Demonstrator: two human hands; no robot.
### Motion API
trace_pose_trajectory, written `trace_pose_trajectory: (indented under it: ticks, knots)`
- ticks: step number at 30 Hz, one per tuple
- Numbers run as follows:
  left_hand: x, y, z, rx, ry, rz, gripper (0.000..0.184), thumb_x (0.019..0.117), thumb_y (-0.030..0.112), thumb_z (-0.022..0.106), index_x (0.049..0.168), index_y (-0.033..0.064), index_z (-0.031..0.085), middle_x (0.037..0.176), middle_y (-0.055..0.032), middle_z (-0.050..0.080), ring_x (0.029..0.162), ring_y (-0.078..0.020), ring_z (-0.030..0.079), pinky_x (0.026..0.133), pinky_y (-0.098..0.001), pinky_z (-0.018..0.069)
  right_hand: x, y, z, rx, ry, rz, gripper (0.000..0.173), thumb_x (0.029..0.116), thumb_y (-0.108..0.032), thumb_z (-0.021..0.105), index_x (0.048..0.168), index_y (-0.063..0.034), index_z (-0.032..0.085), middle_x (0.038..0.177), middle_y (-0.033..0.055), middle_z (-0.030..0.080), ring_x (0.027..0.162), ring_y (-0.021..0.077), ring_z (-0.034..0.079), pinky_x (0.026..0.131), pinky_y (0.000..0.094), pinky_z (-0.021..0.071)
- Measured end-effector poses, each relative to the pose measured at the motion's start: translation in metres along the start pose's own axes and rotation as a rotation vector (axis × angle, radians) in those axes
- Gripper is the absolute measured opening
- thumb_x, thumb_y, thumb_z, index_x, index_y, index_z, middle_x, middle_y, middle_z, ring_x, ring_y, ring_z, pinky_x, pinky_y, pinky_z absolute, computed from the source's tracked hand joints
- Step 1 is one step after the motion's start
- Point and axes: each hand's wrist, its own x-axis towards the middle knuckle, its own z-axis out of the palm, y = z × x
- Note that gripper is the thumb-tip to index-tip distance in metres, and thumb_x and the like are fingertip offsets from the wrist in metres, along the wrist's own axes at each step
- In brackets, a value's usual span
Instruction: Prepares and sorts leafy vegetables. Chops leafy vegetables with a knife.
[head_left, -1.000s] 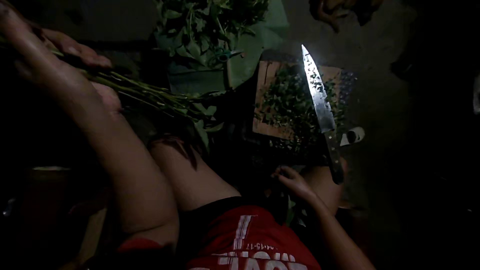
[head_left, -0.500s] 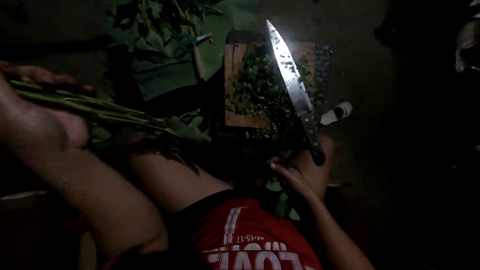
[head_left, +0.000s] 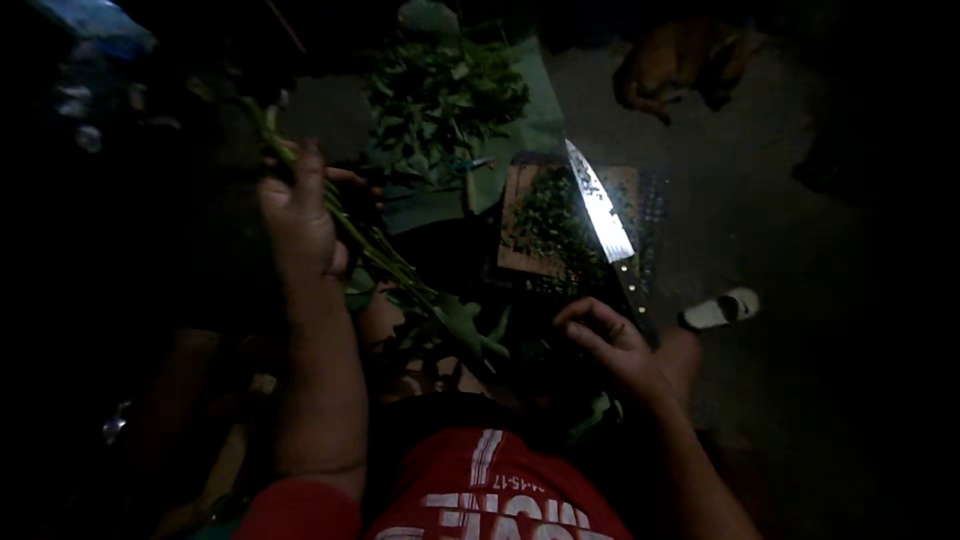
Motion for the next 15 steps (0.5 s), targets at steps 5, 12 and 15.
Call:
trace_pose_trajectory:
  ticks: [5, 12, 15]
  knots:
    - [-0.016, 0.005, 0.016, -0.044, -0.063, -0.030, 0.009, 0.1100, 0.019, 0.048, 0.112, 0.0112, 0.044, 0.076, -0.0014, 0.069, 0.064, -0.0184, 0.073, 0.062, -0.0344, 0.0654, 0.048, -0.035, 0.055, -0.659, -0.095, -0.343, 0.022, 0.0992, -0.022, 0.065, 0.112, -0.0054, 0.071, 0.102, 0.0068, 0.071, 0.090, 0.0135, 0.069, 0.081, 0.0338, 0.0600]
    - [-0.031, 0.002, 0.024, 0.045, -0.178, -0.114, 0.016, 0.1083, 0.024, 0.053, 0.111, 0.0096, 0.046, 0.074, 0.0002, 0.057, 0.062, -0.0153, 0.067, 0.064, -0.0361, 0.0647, 0.084, -0.032, 0.090, -0.845, -0.112, -0.401, 0.021, 0.0885, -0.009, 0.075, 0.108, -0.0039, 0.068, 0.099, 0.0145, 0.066, 0.080, 0.0279, 0.068, 0.067, 0.0463, 0.0592]
    - [-0.032, 0.004, 0.018, 0.039, -0.257, -0.224, 0.018, 0.1087, 0.029, 0.052, 0.112, 0.0128, 0.045, 0.076, 0.0015, 0.053, 0.063, -0.0126, 0.064, 0.064, -0.0344, 0.0635, 0.081, -0.042, 0.075, -0.692, -0.170, -0.207, 0.019, 0.1003, -0.020, 0.062, 0.114, -0.0083, 0.068, 0.102, 0.0078, 0.069, 0.092, 0.0191, 0.069, 0.083, 0.0431, 0.0585]
